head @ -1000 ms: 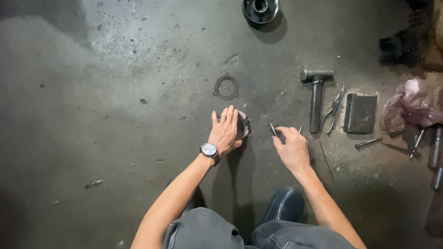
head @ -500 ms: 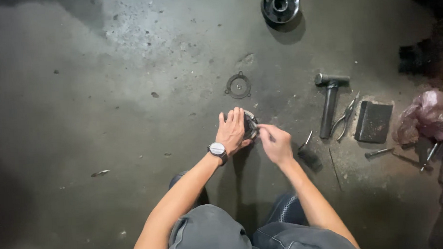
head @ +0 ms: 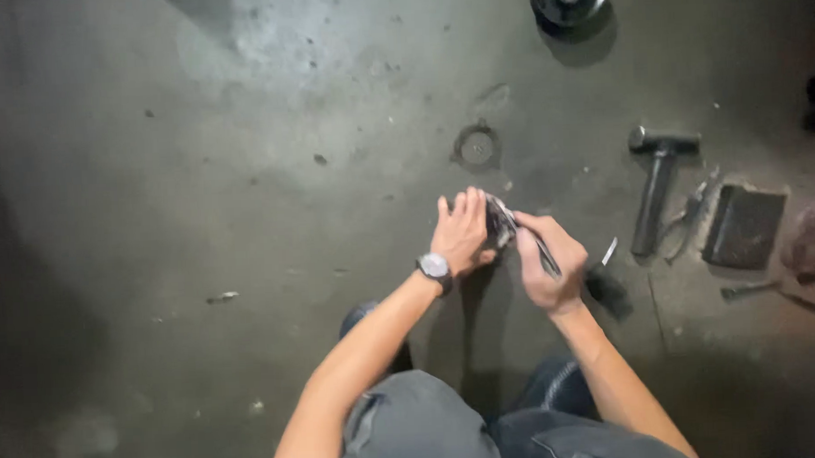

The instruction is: The person assembles a drum brake assembly on the floor by attaching brake shoes to a backing plate, inserting springs, and securing components with a hammer and pliers. The person uses a hammer to tap parts into place and pliers to adjust springs, finishing with a final check of the assembled unit.

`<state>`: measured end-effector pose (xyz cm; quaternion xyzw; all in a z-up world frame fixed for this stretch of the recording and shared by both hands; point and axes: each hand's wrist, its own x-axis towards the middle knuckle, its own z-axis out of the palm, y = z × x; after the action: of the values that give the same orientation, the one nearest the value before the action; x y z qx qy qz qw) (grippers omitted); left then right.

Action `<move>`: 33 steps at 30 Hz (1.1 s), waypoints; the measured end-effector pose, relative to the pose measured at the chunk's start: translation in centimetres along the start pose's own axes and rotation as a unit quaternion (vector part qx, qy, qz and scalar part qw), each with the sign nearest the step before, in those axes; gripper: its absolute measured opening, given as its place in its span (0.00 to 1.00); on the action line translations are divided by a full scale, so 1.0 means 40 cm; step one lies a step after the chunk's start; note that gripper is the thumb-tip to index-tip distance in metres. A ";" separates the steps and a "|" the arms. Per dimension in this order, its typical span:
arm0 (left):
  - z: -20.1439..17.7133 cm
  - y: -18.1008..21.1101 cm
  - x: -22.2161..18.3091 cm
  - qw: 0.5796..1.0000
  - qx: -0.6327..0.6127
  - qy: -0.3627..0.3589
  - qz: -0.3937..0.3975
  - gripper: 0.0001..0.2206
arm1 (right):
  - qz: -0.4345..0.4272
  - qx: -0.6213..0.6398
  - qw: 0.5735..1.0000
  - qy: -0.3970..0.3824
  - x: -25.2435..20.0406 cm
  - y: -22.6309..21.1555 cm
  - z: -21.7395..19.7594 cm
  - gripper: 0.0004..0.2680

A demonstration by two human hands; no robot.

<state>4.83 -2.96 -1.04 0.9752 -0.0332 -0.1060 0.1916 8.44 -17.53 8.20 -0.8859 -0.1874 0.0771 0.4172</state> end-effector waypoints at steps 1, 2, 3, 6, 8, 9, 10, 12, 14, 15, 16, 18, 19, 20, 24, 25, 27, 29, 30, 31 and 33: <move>-0.019 0.002 0.009 1.000 0.014 -0.003 0.001 0.52 | -0.037 0.051 0.997 0.034 0.021 -0.014 -0.009 0.07; -0.002 -0.005 0.005 1.000 0.019 0.003 -0.002 0.52 | -0.044 0.054 0.997 0.035 0.016 0.023 0.007 0.07; 0.022 -0.001 0.004 0.999 0.036 -0.005 0.004 0.50 | -0.017 -0.030 0.999 -0.030 0.008 0.066 0.016 0.07; 0.119 -0.046 0.054 0.993 0.089 0.042 0.063 0.43 | 0.086 -0.099 0.986 -0.105 0.029 0.061 -0.005 0.07; 0.163 -0.062 0.029 0.984 0.116 0.079 0.109 0.39 | 0.174 -0.081 0.973 -0.132 0.013 0.023 -0.027 0.08; 0.148 -0.073 0.030 0.973 0.140 0.112 0.143 0.38 | 0.166 -0.022 0.983 -0.070 0.026 0.012 -0.038 0.08; 0.132 -0.082 0.031 0.959 0.164 0.146 0.177 0.37 | 0.156 0.037 0.987 -0.008 0.040 -0.001 -0.050 0.08; 0.007 -0.055 0.029 0.979 0.132 0.086 0.129 0.42 | 0.153 0.031 0.988 -0.015 0.039 0.008 -0.058 0.08; -0.058 -0.036 0.035 0.991 0.098 0.020 0.083 0.47 | 0.155 0.027 0.987 -0.020 0.045 0.003 -0.064 0.09; -0.051 -0.027 0.027 0.999 0.039 -0.023 0.030 0.51 | 0.119 0.028 0.993 -0.004 0.039 -0.008 -0.063 0.09; -0.044 -0.019 0.019 0.997 -0.020 -0.067 -0.023 0.54 | 0.083 0.029 0.996 0.012 0.033 -0.018 -0.060 0.08; 0.010 -0.010 0.019 0.998 -0.017 -0.044 -0.031 0.54 | 0.009 0.062 0.998 0.031 0.025 0.021 -0.031 0.08; 0.031 -0.009 0.021 0.999 -0.011 -0.015 -0.043 0.53 | -0.072 0.097 0.992 0.048 0.026 0.037 -0.015 0.08; 0.029 -0.002 0.014 0.999 -0.011 -0.013 -0.042 0.53 | -0.074 0.095 0.991 0.049 0.021 0.060 0.000 0.08; 0.015 -0.003 0.037 0.999 0.029 -0.009 -0.031 0.53 | 0.095 0.000 0.995 -0.043 0.038 0.055 0.008 0.07; 0.019 -0.006 0.028 0.999 0.029 -0.019 -0.028 0.53 | 0.028 0.030 0.999 0.028 0.028 0.025 0.003 0.06; 0.037 -0.006 0.022 0.999 0.031 -0.018 -0.023 0.53 | 0.014 0.048 0.998 0.043 0.023 0.012 -0.004 0.06; 0.071 -0.017 0.033 0.999 0.036 -0.009 -0.016 0.52 | -0.007 0.064 0.996 0.063 0.029 0.031 -0.007 0.06; 0.104 -0.029 0.039 0.995 0.077 0.053 0.027 0.49 | 0.094 0.027 0.995 -0.034 0.031 0.058 0.000 0.06; 0.135 -0.045 0.046 0.984 0.117 0.112 0.071 0.46 | 0.196 -0.008 0.972 -0.129 0.033 0.084 0.010 0.06; 0.088 -0.050 0.039 0.972 0.160 0.137 0.107 0.45 | 0.127 0.009 0.990 -0.066 0.028 0.074 0.000 0.05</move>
<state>5.64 -2.55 -5.30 0.9892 -0.1271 0.0562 0.0458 10.27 -18.80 5.97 -0.8918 -0.1002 0.1896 0.3985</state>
